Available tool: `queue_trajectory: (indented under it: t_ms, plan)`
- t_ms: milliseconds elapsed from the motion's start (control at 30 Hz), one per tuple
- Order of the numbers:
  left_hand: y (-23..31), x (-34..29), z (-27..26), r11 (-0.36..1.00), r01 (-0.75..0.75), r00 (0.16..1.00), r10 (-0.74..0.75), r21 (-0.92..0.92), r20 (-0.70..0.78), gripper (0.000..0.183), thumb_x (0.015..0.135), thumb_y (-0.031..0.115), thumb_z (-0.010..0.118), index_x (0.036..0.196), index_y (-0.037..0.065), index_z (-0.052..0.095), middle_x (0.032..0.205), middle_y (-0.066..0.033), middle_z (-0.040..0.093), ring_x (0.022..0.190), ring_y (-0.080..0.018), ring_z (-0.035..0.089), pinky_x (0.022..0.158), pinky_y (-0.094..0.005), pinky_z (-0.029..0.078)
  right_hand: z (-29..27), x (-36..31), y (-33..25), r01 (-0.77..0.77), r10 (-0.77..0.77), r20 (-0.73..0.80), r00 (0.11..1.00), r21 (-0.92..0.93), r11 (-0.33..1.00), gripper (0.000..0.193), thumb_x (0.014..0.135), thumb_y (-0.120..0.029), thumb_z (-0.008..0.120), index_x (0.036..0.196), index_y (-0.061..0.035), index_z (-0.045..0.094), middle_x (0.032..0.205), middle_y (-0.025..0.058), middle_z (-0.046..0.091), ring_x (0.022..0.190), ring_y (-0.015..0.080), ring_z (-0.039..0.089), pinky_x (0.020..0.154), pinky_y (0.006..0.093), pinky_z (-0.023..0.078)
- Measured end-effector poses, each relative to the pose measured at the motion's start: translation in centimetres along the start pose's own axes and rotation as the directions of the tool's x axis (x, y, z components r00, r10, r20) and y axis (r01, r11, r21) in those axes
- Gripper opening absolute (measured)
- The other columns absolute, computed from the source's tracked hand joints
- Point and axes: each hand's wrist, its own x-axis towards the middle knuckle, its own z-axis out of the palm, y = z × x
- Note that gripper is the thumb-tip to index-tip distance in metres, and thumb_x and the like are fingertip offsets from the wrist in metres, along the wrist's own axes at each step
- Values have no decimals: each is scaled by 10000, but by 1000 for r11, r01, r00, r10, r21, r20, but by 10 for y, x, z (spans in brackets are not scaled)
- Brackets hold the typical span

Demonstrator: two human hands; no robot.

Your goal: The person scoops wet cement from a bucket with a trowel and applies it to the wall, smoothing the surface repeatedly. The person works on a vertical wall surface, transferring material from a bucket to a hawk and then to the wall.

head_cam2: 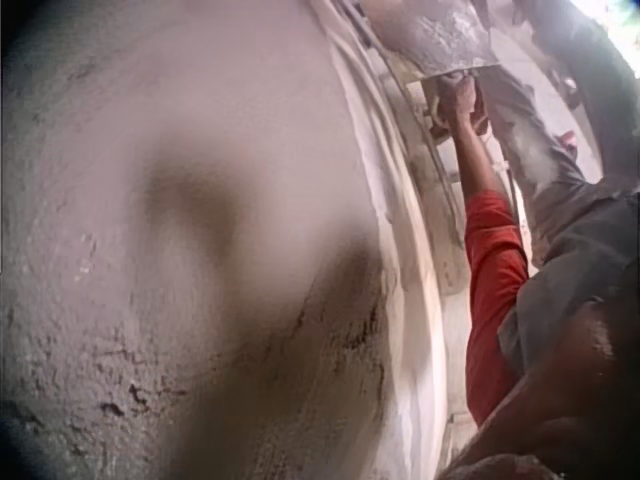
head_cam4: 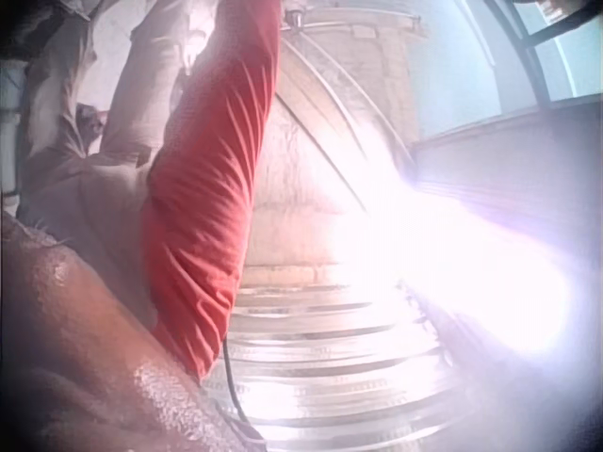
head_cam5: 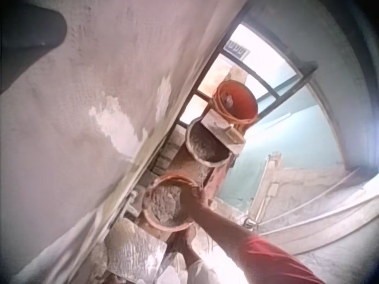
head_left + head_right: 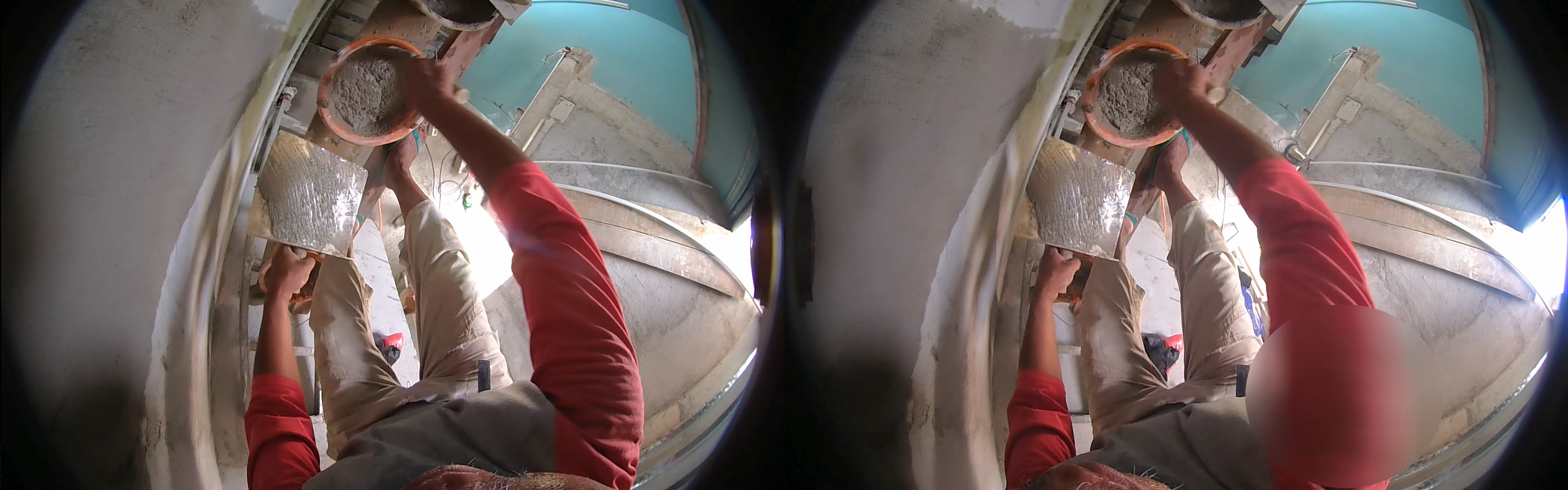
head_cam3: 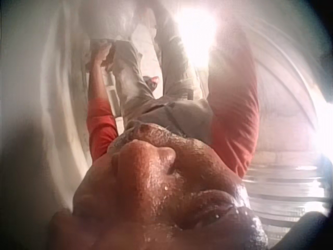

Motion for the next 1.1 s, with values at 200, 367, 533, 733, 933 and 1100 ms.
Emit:
queue_trajectory:
  t_ms: [200, 367, 533, 733, 933, 1100]
  plan:
    - [-24, 58, -6, 999, -18, 998, 16, 43, 60, 530, 758, 192, 706, 1220, -39, 592, 1113, -301, 682, 1110, -477, 627, 915, -480, 518, 68, -20, -60, -133, 132, 20, 991, 3, 991, 270, 836, -158, 685, 1048, -2, 749, 1079, 204, 701, 987, 301, 714, 742, 403, 598]
    - [-30, 89, -17, 995, -53, 995, 45, 86, 94, 588, 737, 159, 685, 1284, -15, 558, 1207, -290, 658, 1156, -459, 609, 975, -475, 511, 24, -96, -22, 47, -44, -109, 993, 24, 999, 275, 867, -162, 618, 1077, -25, 730, 1024, 165, 718, 955, 296, 723, 781, 383, 585]
    - [-26, 96, -28, 990, -72, 996, 66, 119, 56, 629, 702, 130, 666, 1299, -38, 565, 1227, -263, 673, 1191, -421, 620, 1001, -429, 502, 1, -68, 2, -194, 186, 73, 980, 131, 972, 265, 908, -233, 590, 1021, -49, 744, 1096, 218, 722, 1050, 306, 719, 860, 446, 576]
    - [-25, 101, -35, 981, -102, 995, 97, 166, 38, 580, 698, 116, 672, 1253, -25, 584, 1189, -265, 674, 1148, -441, 623, 977, -459, 511, 61, 4, -17, -226, 168, 235, 957, 245, 943, 371, 908, -360, 582, 1134, -122, 755, 1172, 156, 729, 1135, 306, 692, 967, 437, 548]
    - [-37, 99, -21, 970, -144, 989, 134, 196, 64, 473, 733, 143, 684, 1178, -10, 631, 1137, -282, 673, 1074, -461, 632, 930, -488, 530, 89, -12, -31, -219, 129, 246, 961, 381, 899, 499, 888, -500, 584, 1102, -86, 761, 1191, 204, 708, 1145, 360, 671, 1008, 444, 519]
    - [-36, 96, -19, 900, -182, 983, 168, 396, 69, 451, 740, 161, 706, 1156, -5, 650, 1112, -278, 682, 1063, -452, 642, 923, -488, 533, 90, -27, -19, -138, 52, 188, 981, 475, 869, 478, 906, -476, 556, 1070, -77, 761, 1090, 230, 719, 1056, 392, 693, 932, 464, 546]
